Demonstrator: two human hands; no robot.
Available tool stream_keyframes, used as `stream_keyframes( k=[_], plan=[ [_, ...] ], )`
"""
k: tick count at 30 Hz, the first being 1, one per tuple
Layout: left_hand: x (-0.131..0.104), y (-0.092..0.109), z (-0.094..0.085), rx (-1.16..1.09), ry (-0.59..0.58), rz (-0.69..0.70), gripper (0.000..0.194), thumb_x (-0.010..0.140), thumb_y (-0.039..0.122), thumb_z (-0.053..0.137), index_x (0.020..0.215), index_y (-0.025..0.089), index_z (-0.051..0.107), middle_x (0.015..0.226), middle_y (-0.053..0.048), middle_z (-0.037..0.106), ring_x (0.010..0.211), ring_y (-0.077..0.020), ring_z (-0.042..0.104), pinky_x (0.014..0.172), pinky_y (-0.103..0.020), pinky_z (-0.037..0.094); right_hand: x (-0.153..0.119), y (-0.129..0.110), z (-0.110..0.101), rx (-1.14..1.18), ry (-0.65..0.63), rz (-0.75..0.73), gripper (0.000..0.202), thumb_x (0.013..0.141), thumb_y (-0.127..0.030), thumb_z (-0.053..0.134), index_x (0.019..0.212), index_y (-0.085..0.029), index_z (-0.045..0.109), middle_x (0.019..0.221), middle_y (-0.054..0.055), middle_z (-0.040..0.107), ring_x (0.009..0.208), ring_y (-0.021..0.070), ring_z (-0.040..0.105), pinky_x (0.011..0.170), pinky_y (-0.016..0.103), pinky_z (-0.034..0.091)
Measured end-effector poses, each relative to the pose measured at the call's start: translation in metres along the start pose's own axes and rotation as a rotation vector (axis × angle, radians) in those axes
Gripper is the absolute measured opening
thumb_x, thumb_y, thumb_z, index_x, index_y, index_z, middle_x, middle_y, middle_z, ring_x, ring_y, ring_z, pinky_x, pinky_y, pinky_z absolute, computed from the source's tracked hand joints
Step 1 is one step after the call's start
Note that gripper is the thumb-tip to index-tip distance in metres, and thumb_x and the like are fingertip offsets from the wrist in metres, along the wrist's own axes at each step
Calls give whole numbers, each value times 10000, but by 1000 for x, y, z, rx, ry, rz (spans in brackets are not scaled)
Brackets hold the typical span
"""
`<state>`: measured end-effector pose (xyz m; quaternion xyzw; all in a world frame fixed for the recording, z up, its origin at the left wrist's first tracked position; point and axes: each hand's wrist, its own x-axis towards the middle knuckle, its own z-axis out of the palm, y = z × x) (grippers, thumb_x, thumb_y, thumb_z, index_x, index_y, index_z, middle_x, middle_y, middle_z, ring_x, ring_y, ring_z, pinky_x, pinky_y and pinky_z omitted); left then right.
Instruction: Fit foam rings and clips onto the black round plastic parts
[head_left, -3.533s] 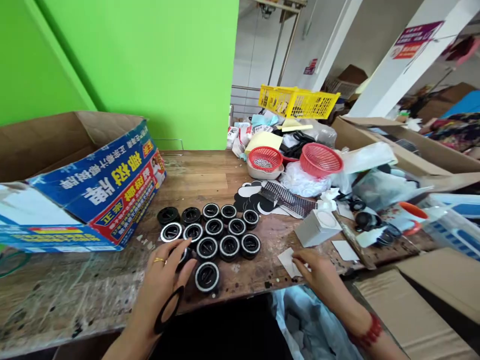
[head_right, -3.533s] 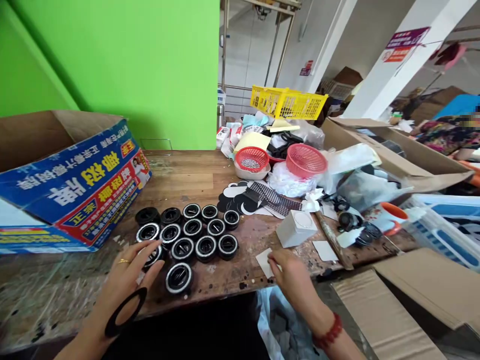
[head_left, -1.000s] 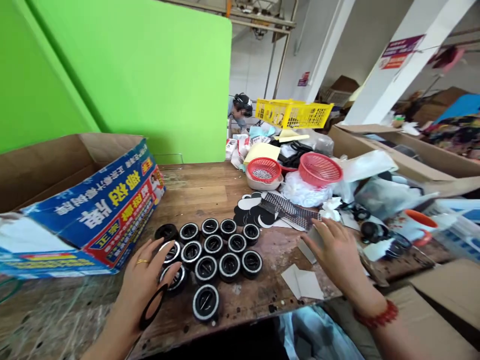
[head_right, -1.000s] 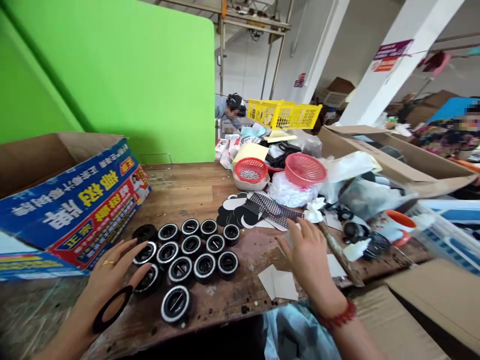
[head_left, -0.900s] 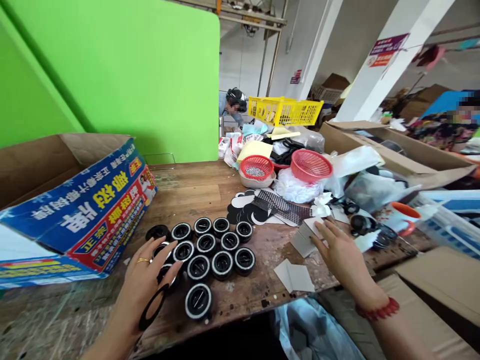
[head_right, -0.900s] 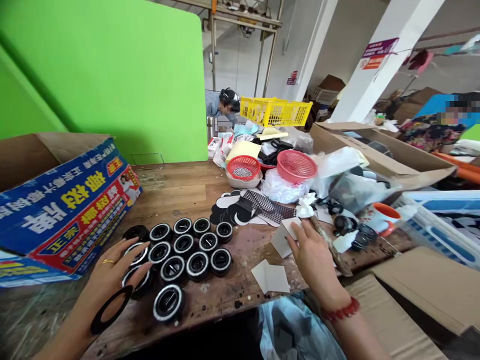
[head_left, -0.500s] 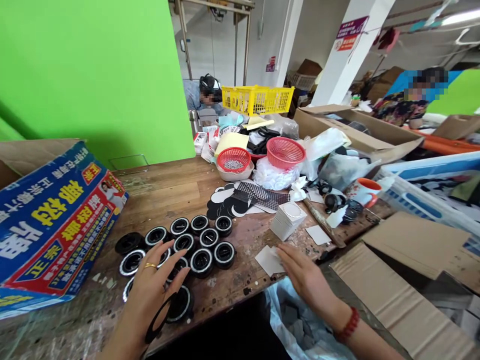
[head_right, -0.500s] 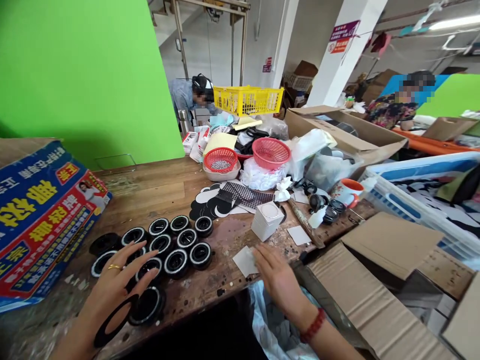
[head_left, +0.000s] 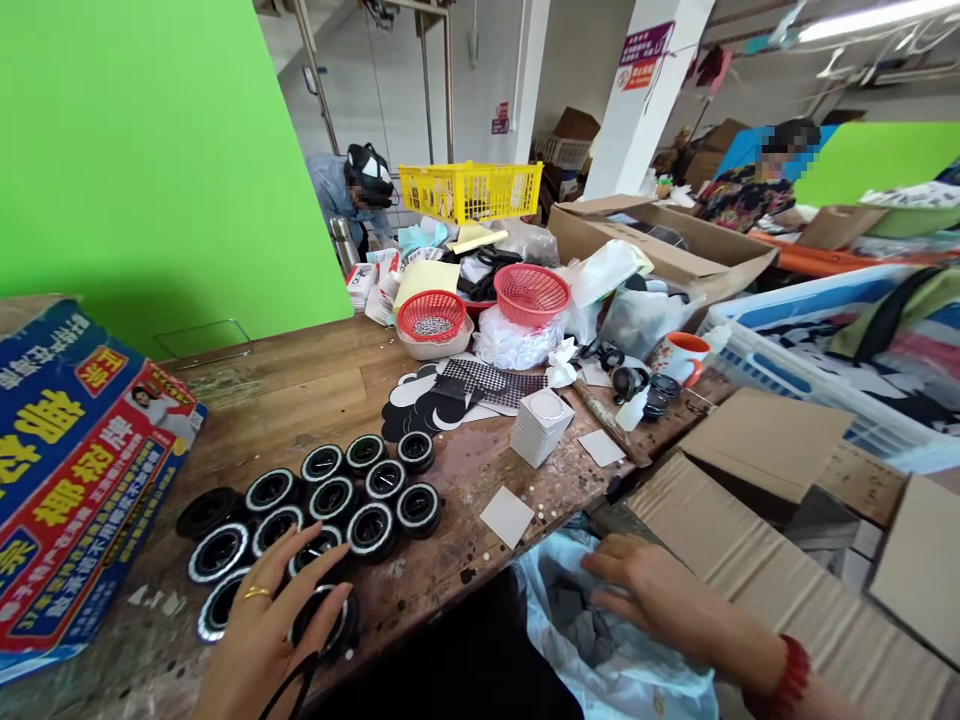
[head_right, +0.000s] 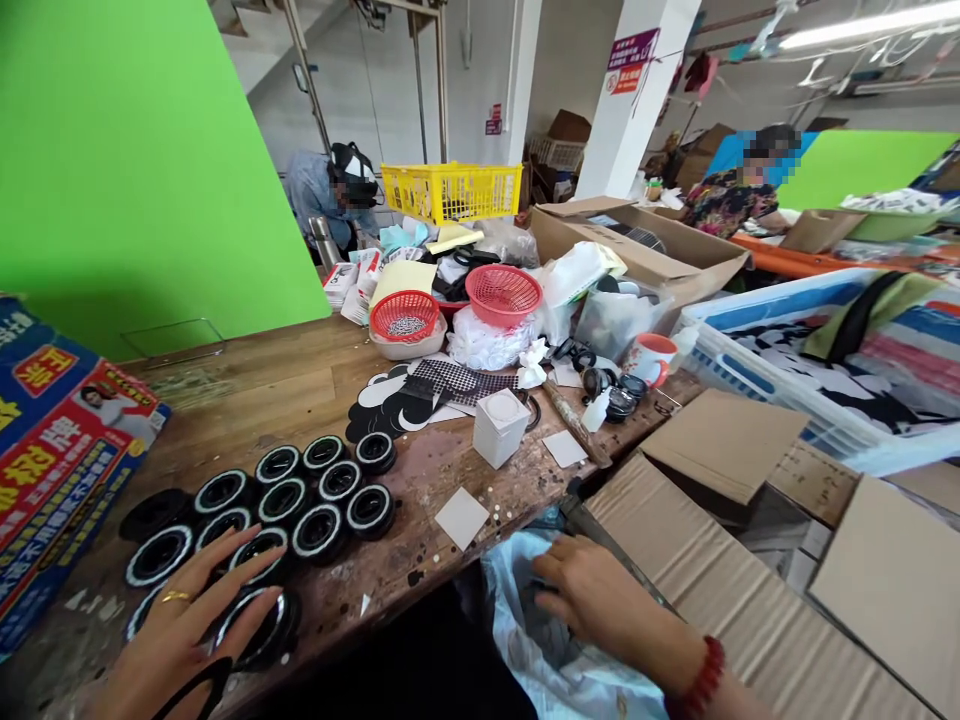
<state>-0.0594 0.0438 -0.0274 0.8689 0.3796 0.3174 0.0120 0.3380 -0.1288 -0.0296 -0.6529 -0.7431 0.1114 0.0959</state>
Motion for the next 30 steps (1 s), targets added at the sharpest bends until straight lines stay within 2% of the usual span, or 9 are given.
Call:
stream_keyframes(
  k=[4, 8, 12, 15, 17, 19, 22, 25, 30],
  plan=[
    [-3, -2, -7, 41, -42, -6, 270, 924, 375, 535, 1169, 326, 636, 1331, -67, 584, 1254, -335, 559, 991, -532, 529, -2, 37, 0, 54, 61, 123, 365, 922, -374, 592, 1232, -185, 631, 1238, 160, 651, 1113, 279, 640, 958, 419, 526],
    [-1, 0, -10, 43, -21, -10, 270, 912, 386, 537, 1162, 360, 636, 1317, -43, 592, 1238, -334, 572, 957, -536, 556, 36, 75, 6, -144, 190, 214, 745, 772, -196, 665, 1457, -65, 405, 1515, 250, 396, 1412, 365, 380, 1125, 524, 396],
    [-5, 2, -13, 28, 34, -75, 272, 918, 417, 508, 1163, 400, 624, 1342, -15, 571, 1252, -337, 554, 981, -579, 530, 58, 80, -3, -260, 173, 232, 485, 772, -29, 512, 1243, -76, 614, 1278, 226, 634, 1219, 337, 591, 1034, 482, 481],
    [-14, 0, -17, 30, 29, -96, 265, 923, 409, 515, 1155, 361, 636, 1337, -36, 578, 1241, -331, 562, 994, -560, 525, 42, 65, -14, -205, 83, 204, 329, 821, -26, 438, 936, -158, 715, 951, 139, 744, 883, 259, 713, 833, 373, 559],
    [-20, -3, -19, 35, 25, -101, 264, 927, 405, 521, 1147, 333, 647, 1329, -53, 585, 1219, -320, 579, 1006, -535, 523, 23, 55, -17, -131, 39, 177, 334, 845, -47, 418, 852, -203, 714, 883, 96, 746, 794, 224, 713, 757, 328, 562],
    [-24, -6, -20, 39, 27, -94, 271, 929, 419, 519, 1139, 318, 658, 1321, -62, 591, 1198, -311, 594, 1004, -507, 530, 8, 51, -13, -83, 76, 161, 342, 897, -98, 398, 873, -226, 714, 938, 88, 743, 834, 220, 710, 774, 331, 567],
    [-25, -12, -22, 57, -3, -52, 280, 917, 435, 534, 1135, 322, 667, 1301, -60, 604, 1155, -302, 626, 957, -467, 569, 8, 57, 0, -104, 264, 181, 312, 957, -227, 398, 985, -193, 707, 1078, 144, 712, 991, 271, 677, 896, 418, 555],
    [-20, -10, -25, 83, -38, -12, 287, 908, 425, 551, 1156, 332, 662, 1300, -59, 602, 1134, -304, 644, 934, -461, 586, 36, 74, 12, -183, 430, 293, 324, 932, -299, 466, 1119, -115, 655, 1166, 218, 673, 1133, 346, 611, 992, 524, 494],
    [-16, 0, -27, 33, 21, -33, 264, 915, 379, 541, 1142, 322, 664, 1333, -57, 589, 1184, -312, 618, 979, -488, 557, 80, 86, 12, -202, 432, 381, 346, 844, -246, 550, 1149, -100, 621, 1042, 194, 713, 1033, 344, 655, 923, 508, 520]
  ],
)
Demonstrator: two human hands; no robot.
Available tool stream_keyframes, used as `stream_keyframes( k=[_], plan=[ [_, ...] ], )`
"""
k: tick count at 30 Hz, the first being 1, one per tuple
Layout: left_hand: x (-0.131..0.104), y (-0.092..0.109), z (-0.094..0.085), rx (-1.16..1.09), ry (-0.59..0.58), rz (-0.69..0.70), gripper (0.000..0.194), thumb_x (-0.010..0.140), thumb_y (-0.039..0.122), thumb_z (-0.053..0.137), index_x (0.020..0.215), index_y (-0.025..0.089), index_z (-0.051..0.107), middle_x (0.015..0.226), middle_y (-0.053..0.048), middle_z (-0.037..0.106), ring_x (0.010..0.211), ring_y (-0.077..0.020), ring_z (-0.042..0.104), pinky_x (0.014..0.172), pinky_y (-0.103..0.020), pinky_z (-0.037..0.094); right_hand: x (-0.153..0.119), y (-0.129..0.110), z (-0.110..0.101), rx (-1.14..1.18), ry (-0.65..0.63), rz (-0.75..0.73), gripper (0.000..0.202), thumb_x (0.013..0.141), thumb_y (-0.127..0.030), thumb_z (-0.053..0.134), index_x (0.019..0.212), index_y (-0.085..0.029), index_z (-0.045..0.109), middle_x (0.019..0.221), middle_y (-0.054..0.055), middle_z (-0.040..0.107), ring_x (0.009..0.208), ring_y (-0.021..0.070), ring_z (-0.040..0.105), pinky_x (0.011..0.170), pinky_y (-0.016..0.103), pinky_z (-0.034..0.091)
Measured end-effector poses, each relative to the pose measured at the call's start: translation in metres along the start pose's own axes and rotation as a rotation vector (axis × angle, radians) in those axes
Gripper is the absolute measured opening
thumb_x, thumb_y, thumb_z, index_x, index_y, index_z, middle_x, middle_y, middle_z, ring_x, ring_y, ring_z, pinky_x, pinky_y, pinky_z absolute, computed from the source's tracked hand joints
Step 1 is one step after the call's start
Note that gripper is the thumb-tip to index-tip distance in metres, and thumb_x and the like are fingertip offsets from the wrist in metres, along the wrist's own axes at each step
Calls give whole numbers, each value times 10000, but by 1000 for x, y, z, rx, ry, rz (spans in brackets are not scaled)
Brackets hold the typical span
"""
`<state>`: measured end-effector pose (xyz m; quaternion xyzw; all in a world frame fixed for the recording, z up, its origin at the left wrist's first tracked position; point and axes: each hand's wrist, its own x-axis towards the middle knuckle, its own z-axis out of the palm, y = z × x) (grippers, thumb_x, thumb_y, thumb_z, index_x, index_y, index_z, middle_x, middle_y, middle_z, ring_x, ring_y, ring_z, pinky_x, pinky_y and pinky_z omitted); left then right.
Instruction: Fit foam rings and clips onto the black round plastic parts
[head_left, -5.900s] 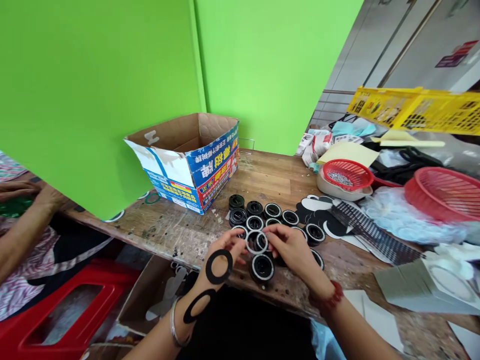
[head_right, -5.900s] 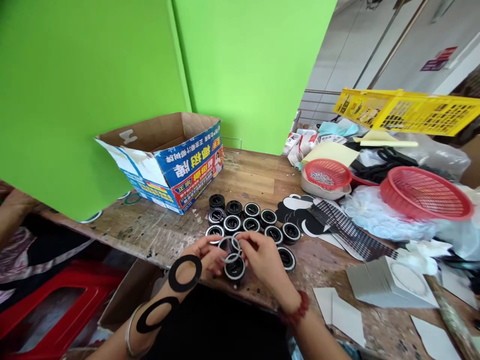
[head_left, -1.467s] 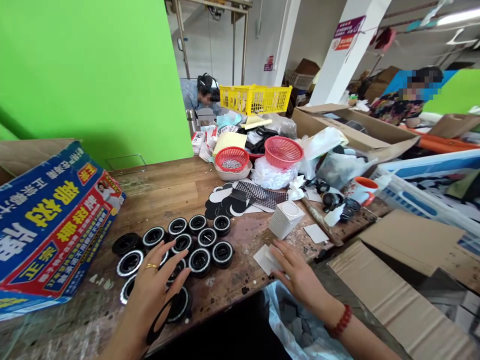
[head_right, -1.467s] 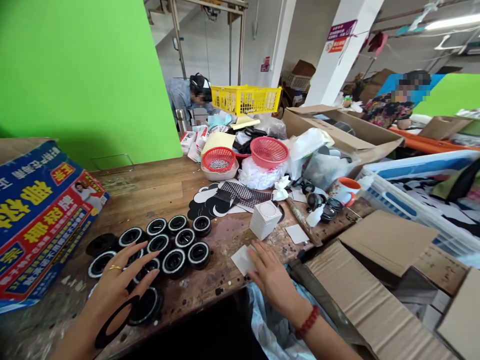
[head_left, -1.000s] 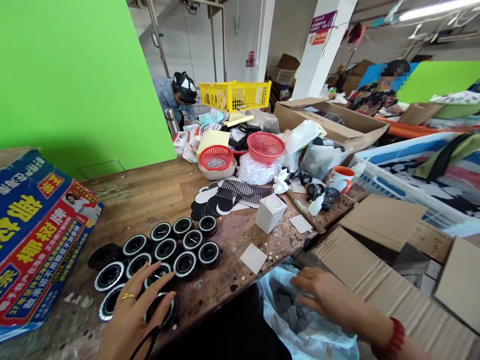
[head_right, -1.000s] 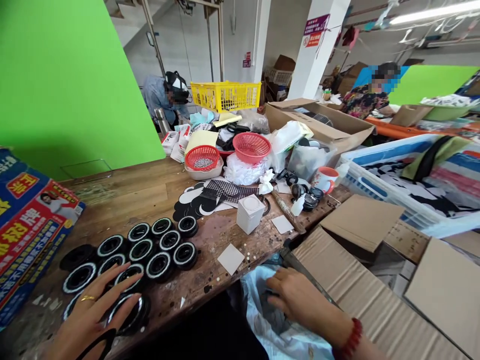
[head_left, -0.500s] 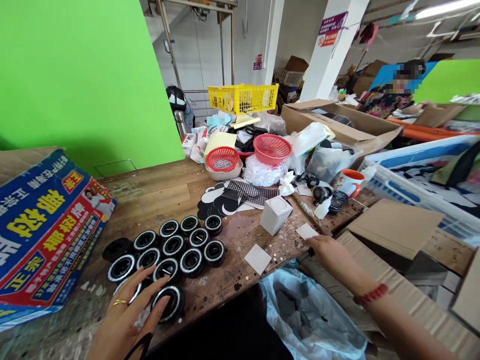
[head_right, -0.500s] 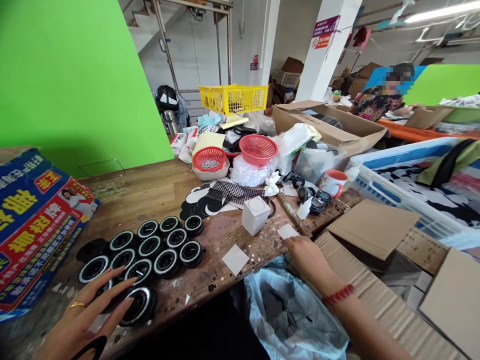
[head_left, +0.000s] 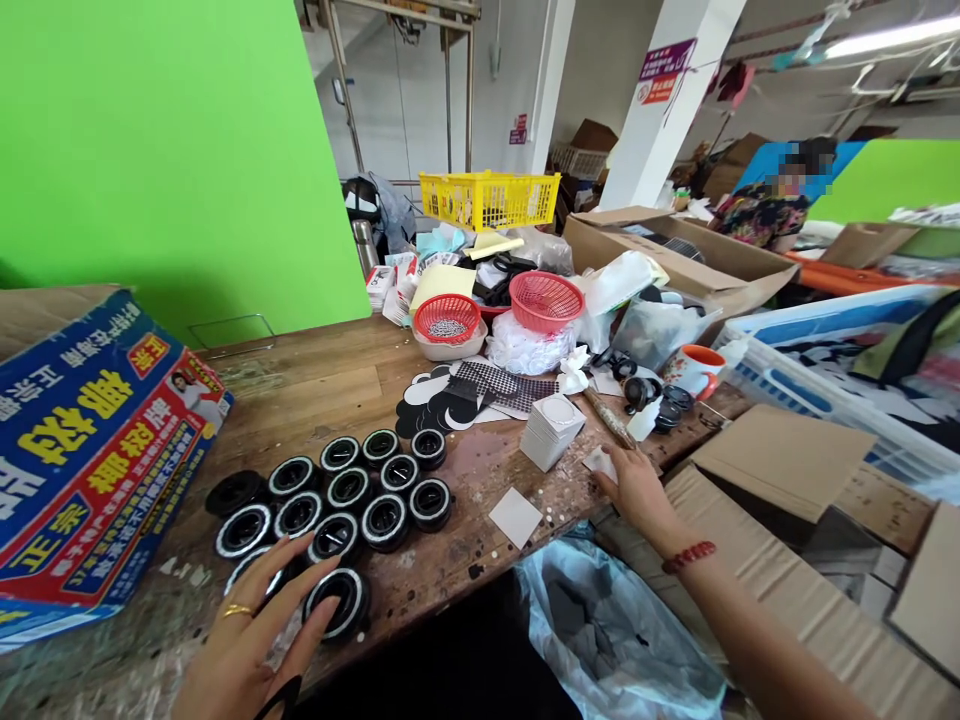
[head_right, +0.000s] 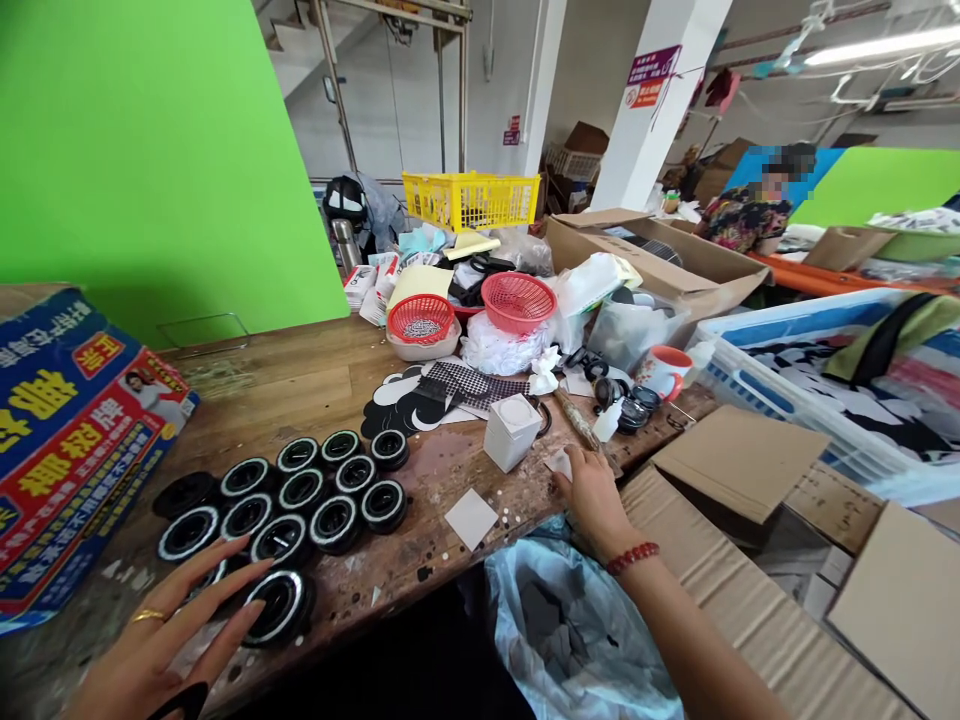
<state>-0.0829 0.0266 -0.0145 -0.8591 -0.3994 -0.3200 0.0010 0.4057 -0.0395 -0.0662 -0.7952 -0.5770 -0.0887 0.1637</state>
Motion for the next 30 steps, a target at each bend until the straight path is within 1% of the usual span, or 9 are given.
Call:
stream_keyframes(
  k=[3, 5, 9, 15, 18, 21, 24, 27, 30],
  plan=[
    [-7, -3, -1, -14, 35, -32, 258, 921, 372, 531, 1130, 318, 673, 1322, -67, 601, 1169, -318, 626, 962, -508, 560, -8, -2, -18, 41, -37, 7, 388, 817, -281, 580, 1156, -101, 638, 1056, 182, 713, 949, 307, 690, 844, 433, 561],
    [-14, -9, -2, 2, -4, -34, 272, 913, 393, 546, 1137, 320, 682, 1315, -66, 607, 1152, -311, 638, 954, -481, 573, -25, 2, -38, 80, -160, -40, 359, 802, -295, 602, 1122, -152, 679, 1076, 151, 721, 938, 287, 702, 830, 402, 571],
    [-22, -20, -4, 15, -24, -78, 292, 919, 424, 540, 1162, 327, 670, 1323, -58, 598, 1167, -309, 629, 986, -498, 554, -52, -5, -65, 98, -361, -179, 363, 725, -265, 710, 1082, -201, 725, 1155, 150, 712, 1057, 328, 676, 934, 462, 553],
    [-10, -1, 6, -38, 10, -10, 271, 917, 406, 559, 1148, 315, 667, 1313, -62, 606, 1162, -285, 634, 965, -454, 566, -36, -79, -31, 218, -386, -478, 754, 757, -131, 700, 1468, -208, 459, 1534, 132, 424, 1443, 303, 346, 1164, 532, 345],
    [-4, 13, 8, -64, 78, -42, 259, 939, 396, 520, 1133, 309, 670, 1317, -56, 609, 1203, -280, 609, 1003, -453, 540, -25, -100, -21, 281, -437, -599, 561, 838, -152, 657, 1388, -204, 558, 1483, 146, 492, 1416, 298, 395, 1156, 533, 347],
    [-6, 15, 8, -84, 77, -75, 266, 940, 415, 517, 1131, 314, 673, 1305, -51, 613, 1204, -278, 606, 1014, -453, 527, -26, -93, -36, 414, -492, -633, 262, 981, -225, 485, 1104, -196, 714, 1205, 127, 700, 1201, 251, 607, 1058, 448, 466],
    [-14, 6, 9, -87, 59, -116, 290, 940, 462, 505, 1115, 311, 680, 1294, -49, 618, 1187, -279, 611, 1020, -452, 519, -37, -73, -56, 488, -541, -520, 356, 1037, -290, 368, 996, -214, 714, 1010, 79, 731, 976, 194, 680, 915, 347, 546],
    [-20, -1, 13, -79, 29, -140, 302, 941, 490, 494, 1102, 317, 682, 1285, -41, 624, 1175, -286, 614, 1003, -465, 524, -48, -60, -53, 448, -401, -416, 303, 1014, -341, 444, 1167, -216, 673, 1254, 108, 661, 1171, 234, 616, 1025, 399, 501],
    [-18, 0, 15, -76, 20, -118, 279, 946, 462, 504, 1108, 314, 675, 1288, -45, 614, 1160, -281, 618, 991, -469, 528, -48, -70, -29, 405, -264, -412, 457, 940, -354, 581, 1368, -198, 553, 1443, 148, 524, 1402, 309, 404, 1135, 513, 383]
  ],
)
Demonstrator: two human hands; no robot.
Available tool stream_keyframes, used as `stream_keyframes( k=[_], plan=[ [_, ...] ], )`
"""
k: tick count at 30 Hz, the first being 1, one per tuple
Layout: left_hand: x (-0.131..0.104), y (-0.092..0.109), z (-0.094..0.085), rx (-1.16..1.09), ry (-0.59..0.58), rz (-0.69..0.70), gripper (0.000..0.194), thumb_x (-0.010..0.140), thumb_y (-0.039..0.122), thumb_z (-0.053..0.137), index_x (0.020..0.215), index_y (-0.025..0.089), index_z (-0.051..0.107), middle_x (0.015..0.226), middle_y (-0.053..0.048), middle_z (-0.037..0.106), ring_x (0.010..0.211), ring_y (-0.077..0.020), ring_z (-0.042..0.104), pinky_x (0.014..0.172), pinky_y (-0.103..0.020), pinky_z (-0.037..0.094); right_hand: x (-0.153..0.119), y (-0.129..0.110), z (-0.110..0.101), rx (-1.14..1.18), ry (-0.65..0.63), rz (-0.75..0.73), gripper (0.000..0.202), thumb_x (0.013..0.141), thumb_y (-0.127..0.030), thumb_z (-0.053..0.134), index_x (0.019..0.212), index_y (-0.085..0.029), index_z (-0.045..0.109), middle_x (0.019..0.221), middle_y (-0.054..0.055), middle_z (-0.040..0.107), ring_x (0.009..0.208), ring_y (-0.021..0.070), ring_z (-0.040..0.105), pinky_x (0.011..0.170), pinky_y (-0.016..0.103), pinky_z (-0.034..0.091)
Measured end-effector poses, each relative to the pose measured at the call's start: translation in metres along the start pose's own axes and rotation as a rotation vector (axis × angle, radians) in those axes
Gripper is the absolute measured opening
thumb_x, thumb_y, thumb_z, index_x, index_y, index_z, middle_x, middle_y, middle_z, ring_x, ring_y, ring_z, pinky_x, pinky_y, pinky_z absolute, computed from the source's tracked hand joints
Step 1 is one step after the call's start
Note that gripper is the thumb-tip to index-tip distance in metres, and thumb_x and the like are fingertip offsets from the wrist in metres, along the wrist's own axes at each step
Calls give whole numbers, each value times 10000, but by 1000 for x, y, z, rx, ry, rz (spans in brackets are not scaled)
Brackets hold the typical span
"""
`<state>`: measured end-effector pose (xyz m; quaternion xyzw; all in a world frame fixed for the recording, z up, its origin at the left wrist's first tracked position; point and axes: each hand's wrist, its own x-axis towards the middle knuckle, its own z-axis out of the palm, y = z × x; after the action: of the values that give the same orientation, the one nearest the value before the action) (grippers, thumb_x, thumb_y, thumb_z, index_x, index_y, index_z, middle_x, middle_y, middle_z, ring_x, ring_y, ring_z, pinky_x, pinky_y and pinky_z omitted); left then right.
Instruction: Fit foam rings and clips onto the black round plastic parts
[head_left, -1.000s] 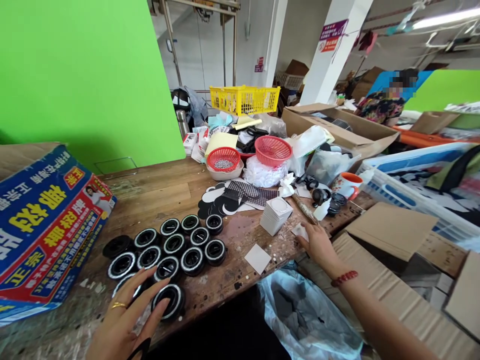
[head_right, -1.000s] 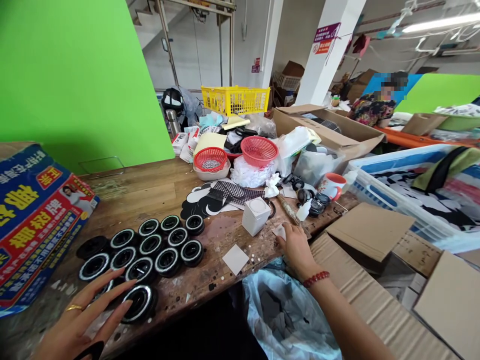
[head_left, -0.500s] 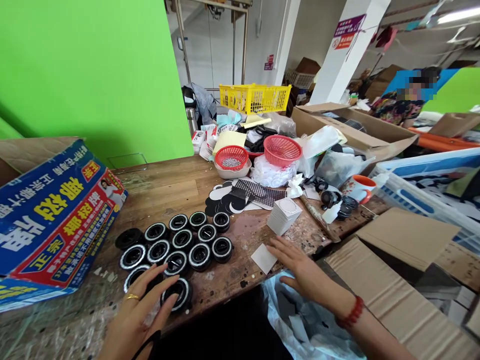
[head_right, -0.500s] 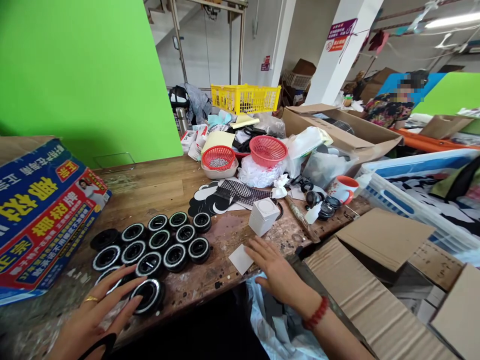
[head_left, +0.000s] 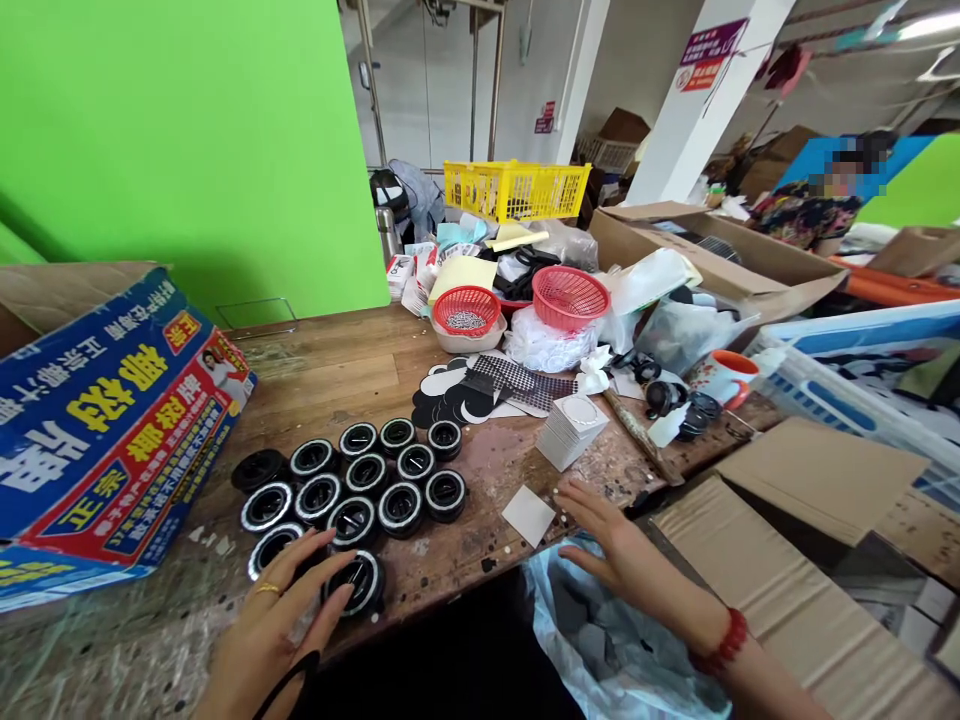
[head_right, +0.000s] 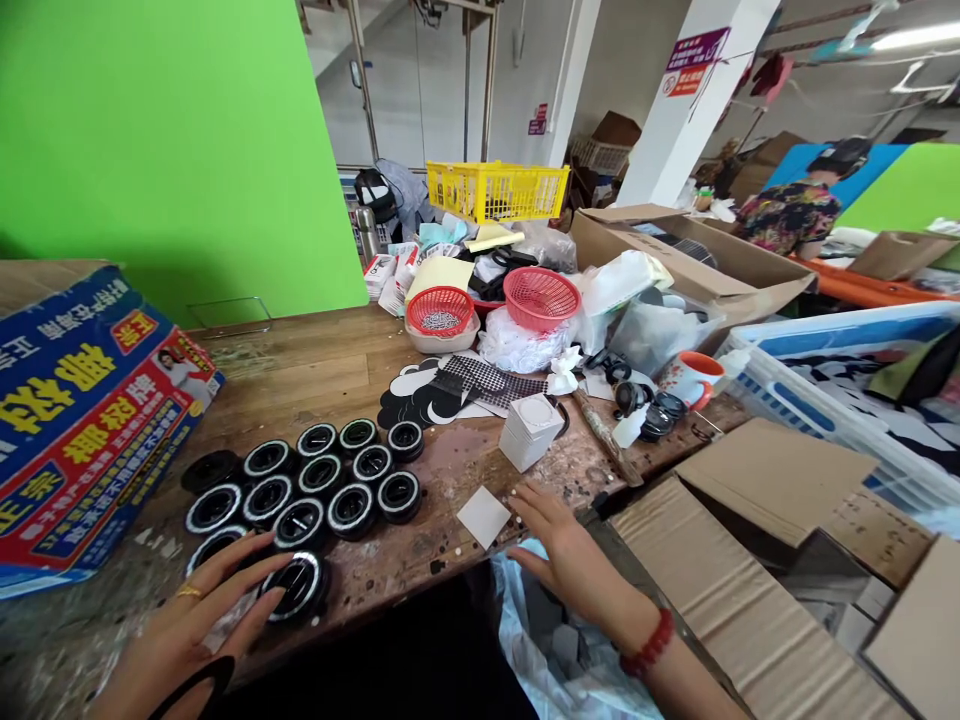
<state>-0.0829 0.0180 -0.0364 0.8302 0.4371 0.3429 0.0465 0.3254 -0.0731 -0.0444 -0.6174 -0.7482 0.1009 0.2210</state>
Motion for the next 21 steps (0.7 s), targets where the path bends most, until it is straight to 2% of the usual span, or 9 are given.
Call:
stream_keyframes(
  k=[2, 4, 6, 8, 11, 15, 17, 19, 21],
  plan=[
    [4, 5, 1, -11, 10, 33, 253, 948, 420, 520, 1114, 303, 670, 1290, -53, 605, 1172, -271, 609, 999, -456, 523, 19, -5, 18, -1, -20, 9, 578, 876, -311, 662, 1417, -190, 501, 1453, 164, 509, 1418, 338, 368, 1136, 558, 355],
    [8, 10, 1, -17, 27, 72, 241, 948, 381, 535, 1134, 294, 661, 1294, -58, 600, 1194, -263, 594, 1007, -442, 519, 41, -15, 29, 9, -72, 79, 659, 785, -240, 734, 1401, -174, 509, 1390, 182, 554, 1336, 362, 454, 1099, 578, 374],
    [10, 13, 1, -15, 49, 105, 239, 946, 349, 544, 1148, 289, 658, 1293, -60, 603, 1207, -255, 586, 1006, -425, 522, 61, -26, 31, 35, -109, 181, 694, 695, -157, 751, 1354, -150, 536, 1315, 186, 594, 1244, 361, 522, 1060, 559, 405],
    [9, 14, 0, -8, 58, 100, 236, 944, 332, 548, 1146, 290, 663, 1288, -60, 609, 1215, -253, 583, 1000, -417, 526, 71, -34, 24, 104, -121, 262, 658, 678, -102, 683, 1318, -143, 539, 1258, 167, 622, 1189, 329, 559, 1023, 505, 441],
    [5, 12, -3, -4, 50, 43, 236, 942, 339, 550, 1141, 298, 670, 1291, -58, 609, 1226, -263, 579, 1009, -433, 520, 60, -33, 4, 285, -181, 280, 536, 741, -106, 546, 1271, -185, 544, 1135, 98, 677, 1029, 248, 640, 908, 404, 507],
    [-2, 7, -4, -13, 64, 11, 248, 950, 397, 519, 1115, 308, 681, 1280, -51, 617, 1198, -267, 601, 1010, -444, 521, 14, -11, -32, 333, -296, 197, 444, 710, -139, 566, 1139, -229, 635, 1051, 54, 712, 910, 218, 663, 800, 327, 525],
    [-4, 4, -2, -13, 68, 2, 260, 950, 425, 508, 1105, 312, 685, 1270, -49, 625, 1186, -269, 609, 1005, -446, 525, -2, 1, -47, 229, -231, 208, 308, 692, -168, 608, 988, -222, 675, 938, 54, 719, 824, 216, 665, 728, 310, 525],
    [-3, 2, 1, -25, 69, 11, 266, 949, 438, 508, 1106, 314, 684, 1264, -50, 629, 1174, -267, 616, 1000, -443, 529, 0, 9, -58, 107, -53, 238, 91, 754, -248, 607, 826, -216, 653, 791, 46, 688, 697, 198, 636, 642, 299, 509],
    [-1, 1, 6, -38, 78, 35, 263, 950, 433, 509, 1103, 311, 684, 1257, -55, 633, 1161, -263, 623, 992, -434, 534, 20, 14, -63, 12, 165, 230, 148, 831, -337, 564, 757, -217, 609, 718, 42, 646, 625, 182, 593, 590, 290, 486]
  ],
)
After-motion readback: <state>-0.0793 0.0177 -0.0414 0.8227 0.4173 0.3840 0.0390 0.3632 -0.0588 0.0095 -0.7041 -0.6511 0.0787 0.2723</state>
